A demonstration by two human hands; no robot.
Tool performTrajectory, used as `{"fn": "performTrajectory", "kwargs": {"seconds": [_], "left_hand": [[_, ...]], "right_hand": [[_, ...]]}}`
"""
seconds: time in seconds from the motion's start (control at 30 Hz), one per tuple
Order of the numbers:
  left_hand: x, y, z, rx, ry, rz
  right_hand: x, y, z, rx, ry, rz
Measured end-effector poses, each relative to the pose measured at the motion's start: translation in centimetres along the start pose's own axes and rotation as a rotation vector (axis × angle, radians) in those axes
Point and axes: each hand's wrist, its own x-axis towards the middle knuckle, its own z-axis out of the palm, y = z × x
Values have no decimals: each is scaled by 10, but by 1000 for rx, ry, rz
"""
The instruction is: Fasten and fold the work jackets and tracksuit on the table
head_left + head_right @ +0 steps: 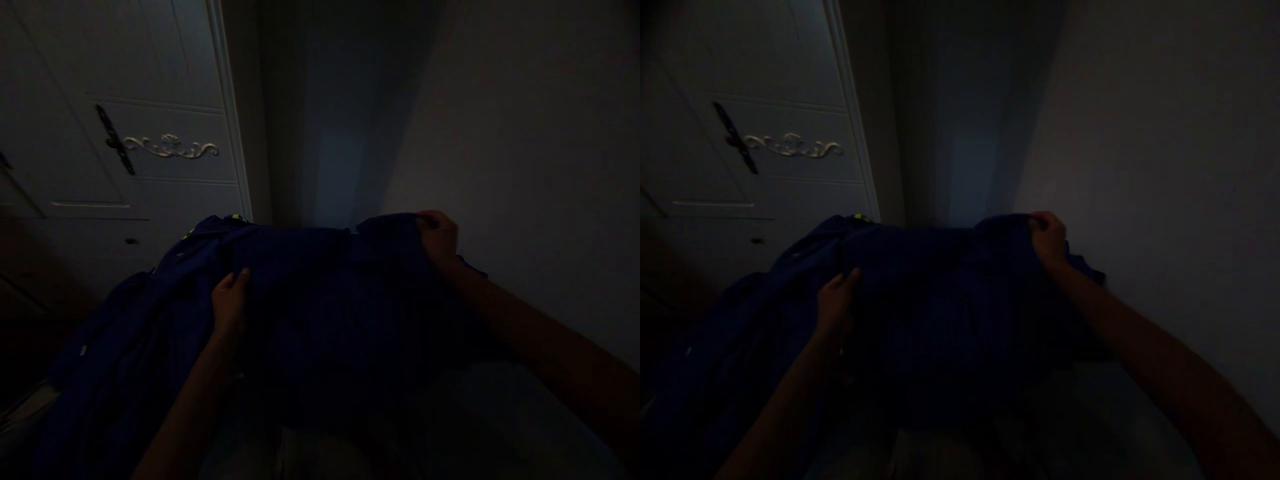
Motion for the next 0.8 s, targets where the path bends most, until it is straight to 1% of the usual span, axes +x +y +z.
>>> {"fn": "performTrajectory", "kwargs": {"seconds": [0.03,0.07,0.13,0.17,0.23,0.27,0.3,0.33,0.4,0.47,0.53,0.6,0.7,0.73,0.8], "left_hand": [[10,4,-2,-108,107,-74],[19,7,-4,-173,182,-125],[35,10,-9,-189,247,-162],[39,10,-11,-161,260,-151],[39,7,-16,-80,285,-46],[33,4,-19,-26,288,40],[24,2,-21,37,277,132],[12,-1,-24,110,251,224],[-17,-7,-29,264,187,384],[-47,-15,-35,421,151,505],[-71,-26,-42,597,130,599],[-85,-41,-51,781,96,614],[-90,-62,-62,969,30,541],[-89,-67,-66,998,12,525],[-84,-70,-71,1017,0,512]], "right_hand": [[13,8,-16,-4,116,77],[25,18,-33,-16,185,133],[39,37,-65,-55,272,231],[41,45,-79,-104,328,253],[33,57,-100,-234,404,217],[24,60,-106,-305,405,163],[14,61,-108,-365,369,93],[1,59,-106,-400,287,19],[-26,49,-91,-381,16,-122],[-55,30,-66,-263,-268,-242],[-86,2,-38,-102,-503,-329],[-117,-32,-13,48,-699,-382],[-161,-85,16,246,-984,-404],[-174,-100,24,295,-1065,-381],[-197,-125,39,366,-1195,-276]]}}
